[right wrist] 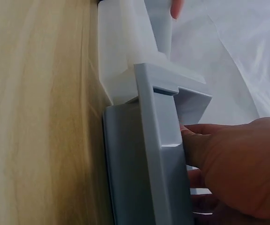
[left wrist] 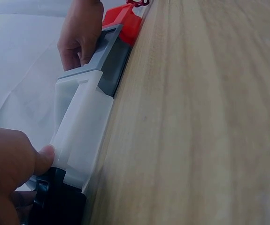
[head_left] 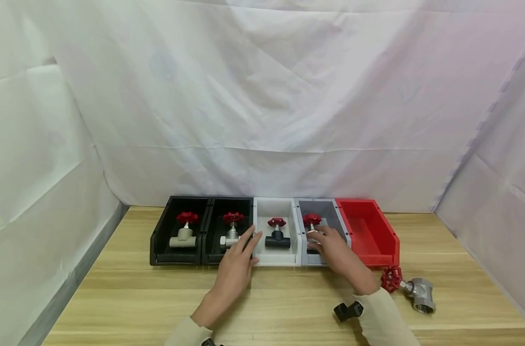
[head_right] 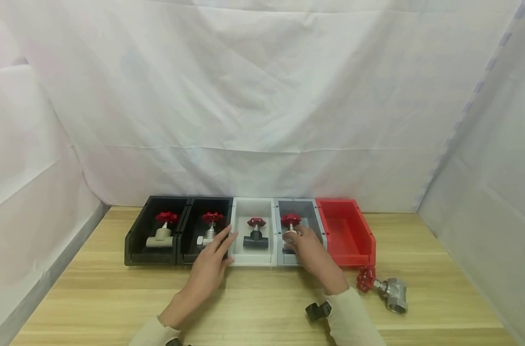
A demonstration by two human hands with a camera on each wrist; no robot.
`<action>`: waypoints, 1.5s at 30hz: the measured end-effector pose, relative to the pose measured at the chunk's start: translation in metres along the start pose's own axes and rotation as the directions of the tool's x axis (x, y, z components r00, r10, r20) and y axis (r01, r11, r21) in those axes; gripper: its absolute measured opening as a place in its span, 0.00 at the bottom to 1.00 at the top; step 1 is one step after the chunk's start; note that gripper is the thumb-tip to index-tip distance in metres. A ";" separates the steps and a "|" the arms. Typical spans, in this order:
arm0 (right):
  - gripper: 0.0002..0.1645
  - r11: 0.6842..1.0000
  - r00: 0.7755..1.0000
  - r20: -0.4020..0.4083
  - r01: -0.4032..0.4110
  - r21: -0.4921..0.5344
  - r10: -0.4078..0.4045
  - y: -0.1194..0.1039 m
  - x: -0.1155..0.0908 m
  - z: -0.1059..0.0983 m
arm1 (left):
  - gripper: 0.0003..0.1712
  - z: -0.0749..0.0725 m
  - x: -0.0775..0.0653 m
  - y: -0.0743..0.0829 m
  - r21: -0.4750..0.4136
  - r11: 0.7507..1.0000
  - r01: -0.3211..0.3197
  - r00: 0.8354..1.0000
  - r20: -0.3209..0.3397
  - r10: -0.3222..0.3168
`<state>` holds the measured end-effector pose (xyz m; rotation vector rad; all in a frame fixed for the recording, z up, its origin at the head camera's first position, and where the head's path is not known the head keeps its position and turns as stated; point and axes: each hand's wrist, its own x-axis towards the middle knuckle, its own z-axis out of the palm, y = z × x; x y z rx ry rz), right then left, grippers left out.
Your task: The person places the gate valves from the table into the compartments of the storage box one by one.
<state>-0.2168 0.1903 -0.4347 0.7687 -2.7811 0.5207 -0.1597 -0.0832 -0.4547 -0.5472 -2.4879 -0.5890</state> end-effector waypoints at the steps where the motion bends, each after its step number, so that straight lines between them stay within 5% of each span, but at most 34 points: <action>1: 0.17 1.000 1.000 -0.005 0.004 -0.003 -0.004 -0.001 0.000 -0.001 | 0.38 0.000 0.000 0.000 0.001 1.000 0.002 1.000 0.001 -0.002; 8: 0.20 0.999 0.999 -0.034 0.033 -0.012 -0.033 -0.007 -0.006 -0.012 | 0.38 -0.001 -0.001 -0.001 -0.002 1.000 0.009 1.000 -0.007 -0.009; 17: 0.26 0.985 0.972 -0.170 0.151 -0.085 -0.163 -0.007 -0.028 -0.043 | 0.39 0.001 -0.001 0.000 -0.001 1.000 -0.015 1.000 -0.018 0.015; 28: 0.25 0.987 0.971 -0.215 0.073 -0.140 -0.102 0.003 -0.071 -0.083 | 0.39 0.001 0.001 0.000 -0.014 1.000 0.001 1.000 -0.008 -0.001; 35: 0.19 0.992 0.981 -0.190 -0.068 -0.109 0.047 0.023 -0.094 -0.100 | 0.39 0.001 -0.001 0.001 -0.013 1.000 0.005 1.000 0.008 -0.005; 45: 0.17 0.983 0.979 -0.206 -0.039 -0.180 0.001 0.056 -0.119 -0.106 | 0.38 -0.001 0.000 0.000 -0.013 1.000 -0.012 1.000 -0.026 0.011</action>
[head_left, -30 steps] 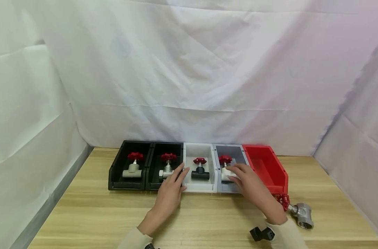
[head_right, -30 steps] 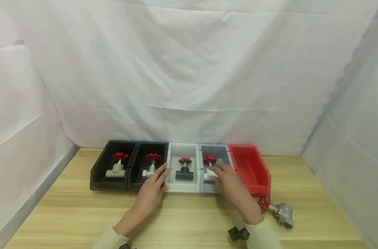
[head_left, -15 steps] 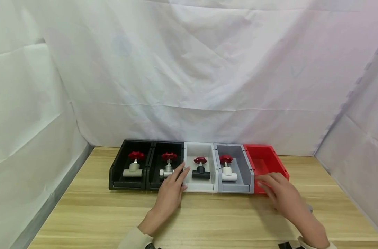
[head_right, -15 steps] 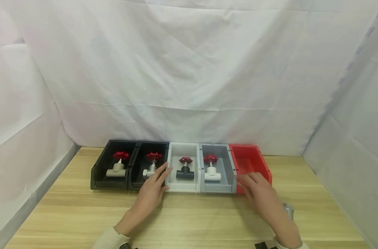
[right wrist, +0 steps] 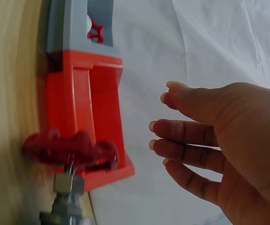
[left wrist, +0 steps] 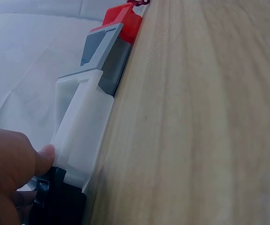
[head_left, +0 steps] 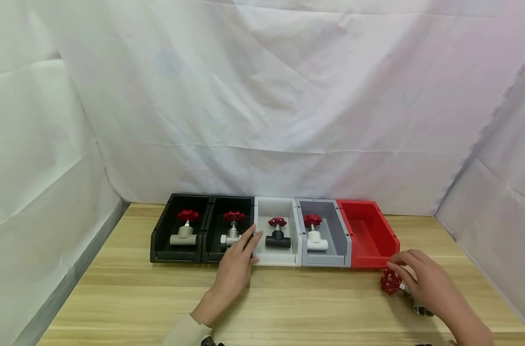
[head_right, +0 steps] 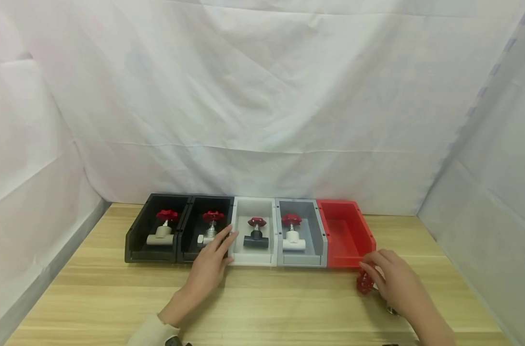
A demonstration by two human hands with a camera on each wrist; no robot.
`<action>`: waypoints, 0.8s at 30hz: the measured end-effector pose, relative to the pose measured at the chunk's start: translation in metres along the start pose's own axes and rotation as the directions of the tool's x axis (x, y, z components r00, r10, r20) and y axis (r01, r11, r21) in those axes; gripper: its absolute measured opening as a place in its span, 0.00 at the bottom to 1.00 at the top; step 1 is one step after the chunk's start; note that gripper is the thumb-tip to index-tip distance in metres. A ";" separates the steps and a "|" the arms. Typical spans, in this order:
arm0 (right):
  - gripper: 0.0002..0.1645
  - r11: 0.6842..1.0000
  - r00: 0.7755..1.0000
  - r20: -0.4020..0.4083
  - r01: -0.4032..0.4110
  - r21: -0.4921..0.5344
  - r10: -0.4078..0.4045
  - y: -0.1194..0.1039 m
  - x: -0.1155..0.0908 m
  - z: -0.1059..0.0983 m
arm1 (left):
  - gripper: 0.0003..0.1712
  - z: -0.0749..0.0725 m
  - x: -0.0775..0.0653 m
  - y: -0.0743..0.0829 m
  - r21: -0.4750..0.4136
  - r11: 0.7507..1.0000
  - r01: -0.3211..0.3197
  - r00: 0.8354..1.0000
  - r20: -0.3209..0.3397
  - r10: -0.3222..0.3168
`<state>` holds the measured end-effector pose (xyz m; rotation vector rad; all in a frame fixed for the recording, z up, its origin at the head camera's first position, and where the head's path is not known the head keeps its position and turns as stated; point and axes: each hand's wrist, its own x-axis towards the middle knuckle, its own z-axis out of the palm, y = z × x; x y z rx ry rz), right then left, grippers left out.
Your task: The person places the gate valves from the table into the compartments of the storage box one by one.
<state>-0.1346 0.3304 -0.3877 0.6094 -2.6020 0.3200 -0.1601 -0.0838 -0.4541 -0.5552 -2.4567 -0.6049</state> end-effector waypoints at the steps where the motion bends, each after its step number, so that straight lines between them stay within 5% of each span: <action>1: 0.16 1.000 1.000 0.006 -0.005 -0.003 0.005 0.004 -0.002 0.000 | 0.38 0.000 0.000 0.000 0.002 1.000 -0.002 1.000 -0.001 0.002; 14: 0.06 0.989 0.967 0.212 -0.150 0.015 0.144 0.026 -0.020 0.003 | 0.38 0.000 0.000 0.001 0.002 1.000 -0.003 1.000 0.000 0.003; 24: 0.13 0.998 0.981 0.192 -0.046 0.038 0.037 0.037 -0.033 0.005 | 0.38 0.000 -0.001 0.000 0.003 1.000 -0.002 1.000 0.009 0.002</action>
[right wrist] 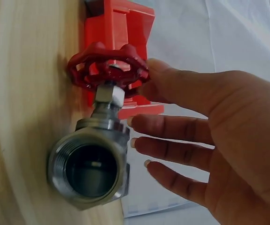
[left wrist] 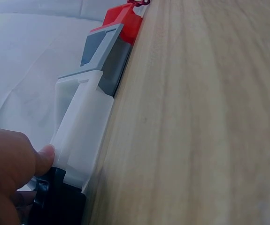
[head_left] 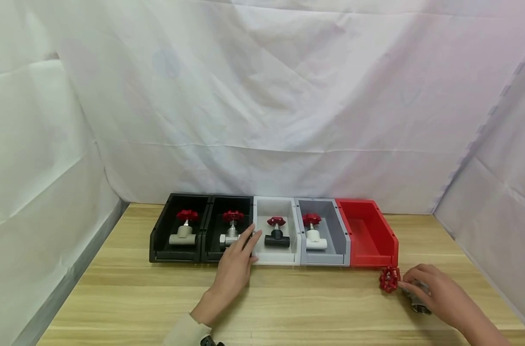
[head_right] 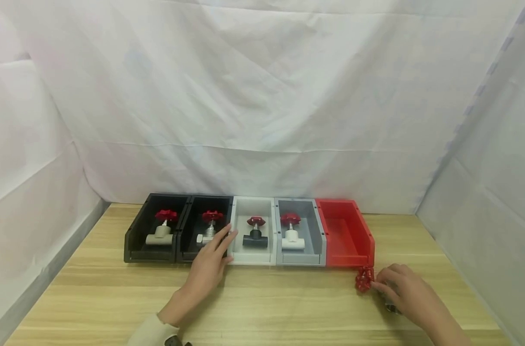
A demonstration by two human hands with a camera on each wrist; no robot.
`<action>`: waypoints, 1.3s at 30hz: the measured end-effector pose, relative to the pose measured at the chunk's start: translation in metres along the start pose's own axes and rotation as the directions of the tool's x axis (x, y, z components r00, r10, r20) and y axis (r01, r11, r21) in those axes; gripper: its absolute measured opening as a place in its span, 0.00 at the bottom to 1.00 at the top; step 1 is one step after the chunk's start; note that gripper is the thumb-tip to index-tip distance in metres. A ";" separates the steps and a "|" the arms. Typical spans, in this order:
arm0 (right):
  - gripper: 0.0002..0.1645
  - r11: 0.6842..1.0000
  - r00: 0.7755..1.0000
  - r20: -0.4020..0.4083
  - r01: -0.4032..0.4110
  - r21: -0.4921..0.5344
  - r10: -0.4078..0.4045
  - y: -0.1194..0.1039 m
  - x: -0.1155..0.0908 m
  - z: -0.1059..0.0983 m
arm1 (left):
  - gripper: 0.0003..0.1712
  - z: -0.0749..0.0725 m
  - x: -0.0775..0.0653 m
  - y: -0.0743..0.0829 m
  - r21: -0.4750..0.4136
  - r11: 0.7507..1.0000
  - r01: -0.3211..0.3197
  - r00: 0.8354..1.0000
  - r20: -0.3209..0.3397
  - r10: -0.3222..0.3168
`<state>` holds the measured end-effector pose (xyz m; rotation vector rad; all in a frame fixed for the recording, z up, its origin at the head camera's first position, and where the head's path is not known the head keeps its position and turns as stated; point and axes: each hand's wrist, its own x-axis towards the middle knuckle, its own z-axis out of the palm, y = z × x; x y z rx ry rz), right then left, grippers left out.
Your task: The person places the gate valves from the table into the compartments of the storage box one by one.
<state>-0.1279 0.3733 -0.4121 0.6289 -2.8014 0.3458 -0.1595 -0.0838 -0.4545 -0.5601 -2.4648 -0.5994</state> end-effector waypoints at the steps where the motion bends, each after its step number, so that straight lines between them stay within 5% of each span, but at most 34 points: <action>1: 0.13 1.000 1.000 0.004 0.007 0.012 -0.007 0.001 -0.001 0.001 | 0.38 0.000 0.000 0.000 0.000 1.000 0.000 1.000 0.000 0.000; 11: 0.14 0.998 0.997 -0.053 0.052 -0.027 -0.054 0.004 -0.010 0.014 | 0.38 -0.001 0.000 0.000 -0.006 1.000 0.003 1.000 0.012 -0.003; 19: 0.05 1.000 0.998 0.051 -0.025 -0.020 0.026 -0.003 -0.006 0.014 | 0.38 0.000 0.000 0.000 -0.005 1.000 0.000 1.000 0.005 0.000; 28: 0.07 1.000 0.996 0.089 -0.003 0.001 0.002 -0.007 -0.011 0.016 | 0.39 -0.001 0.000 0.000 0.000 1.000 -0.002 1.000 0.000 0.002; 39: 0.25 0.971 0.930 0.321 -0.219 0.100 0.177 -0.026 -0.008 0.018 | 0.38 0.000 0.000 0.000 0.001 1.000 0.012 1.000 0.019 -0.012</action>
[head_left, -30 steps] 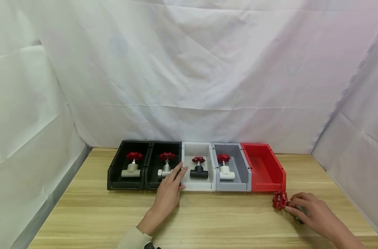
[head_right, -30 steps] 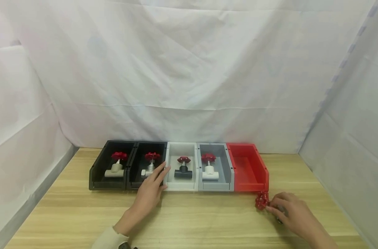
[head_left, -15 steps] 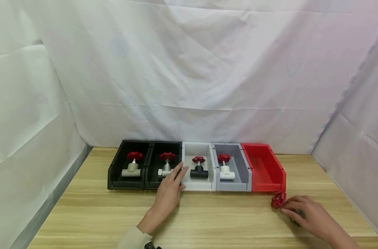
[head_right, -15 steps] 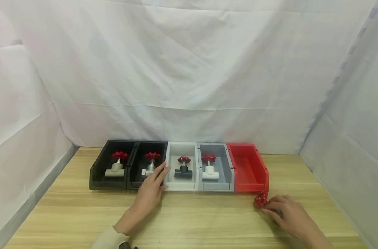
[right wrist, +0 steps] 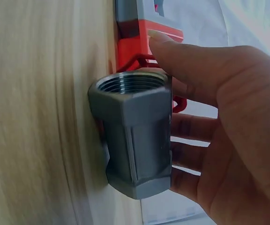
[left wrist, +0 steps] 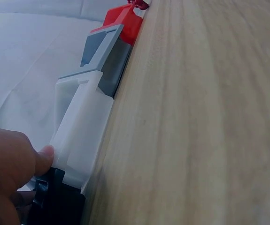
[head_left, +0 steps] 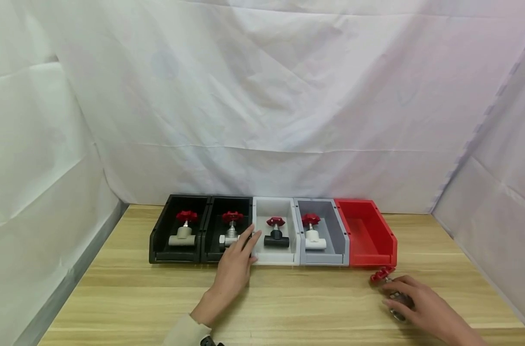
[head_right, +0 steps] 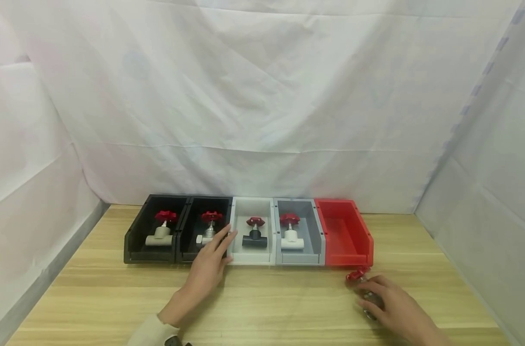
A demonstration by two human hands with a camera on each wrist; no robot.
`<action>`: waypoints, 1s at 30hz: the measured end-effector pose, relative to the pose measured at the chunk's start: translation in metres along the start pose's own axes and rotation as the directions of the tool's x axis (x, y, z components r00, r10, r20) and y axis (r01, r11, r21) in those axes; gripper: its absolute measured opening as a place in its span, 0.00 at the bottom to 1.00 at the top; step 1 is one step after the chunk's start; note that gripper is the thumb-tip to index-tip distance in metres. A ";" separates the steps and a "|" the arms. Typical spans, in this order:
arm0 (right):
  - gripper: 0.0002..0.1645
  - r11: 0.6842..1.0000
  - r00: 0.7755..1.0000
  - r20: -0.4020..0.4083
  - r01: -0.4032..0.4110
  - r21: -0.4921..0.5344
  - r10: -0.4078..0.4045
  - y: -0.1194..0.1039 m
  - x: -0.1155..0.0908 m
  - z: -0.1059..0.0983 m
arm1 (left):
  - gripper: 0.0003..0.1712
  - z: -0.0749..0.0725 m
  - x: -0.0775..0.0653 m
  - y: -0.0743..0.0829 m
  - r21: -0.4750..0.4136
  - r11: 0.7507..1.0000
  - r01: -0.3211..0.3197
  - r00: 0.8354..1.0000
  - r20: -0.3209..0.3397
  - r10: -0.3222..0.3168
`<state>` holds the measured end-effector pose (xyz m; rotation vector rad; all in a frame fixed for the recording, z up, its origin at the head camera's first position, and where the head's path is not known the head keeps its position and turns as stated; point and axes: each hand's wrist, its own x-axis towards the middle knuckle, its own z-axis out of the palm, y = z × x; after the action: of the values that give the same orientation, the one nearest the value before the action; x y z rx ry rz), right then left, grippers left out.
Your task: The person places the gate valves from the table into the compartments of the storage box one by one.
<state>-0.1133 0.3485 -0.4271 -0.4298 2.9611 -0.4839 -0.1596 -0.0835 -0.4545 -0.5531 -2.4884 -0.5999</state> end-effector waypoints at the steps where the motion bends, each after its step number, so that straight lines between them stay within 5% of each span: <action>1: 0.26 1.000 1.000 0.005 -0.009 -0.003 0.009 -0.001 0.000 0.001 | 0.38 0.000 0.000 0.000 0.001 1.000 0.001 1.000 0.000 -0.001; 13: 0.47 0.998 0.995 0.086 -0.050 0.036 0.046 -0.012 0.004 0.000 | 0.39 0.000 0.002 0.000 0.012 1.000 -0.016 1.000 -0.023 0.016; 30: 0.41 0.993 0.989 0.109 0.087 0.078 -0.095 -0.016 0.011 0.001 | 0.38 0.001 -0.001 0.000 0.002 1.000 0.003 1.000 -0.003 -0.003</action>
<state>-0.1199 0.3305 -0.4241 -0.5668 2.8152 -0.5567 -0.1591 -0.0832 -0.4553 -0.5471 -2.4868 -0.5989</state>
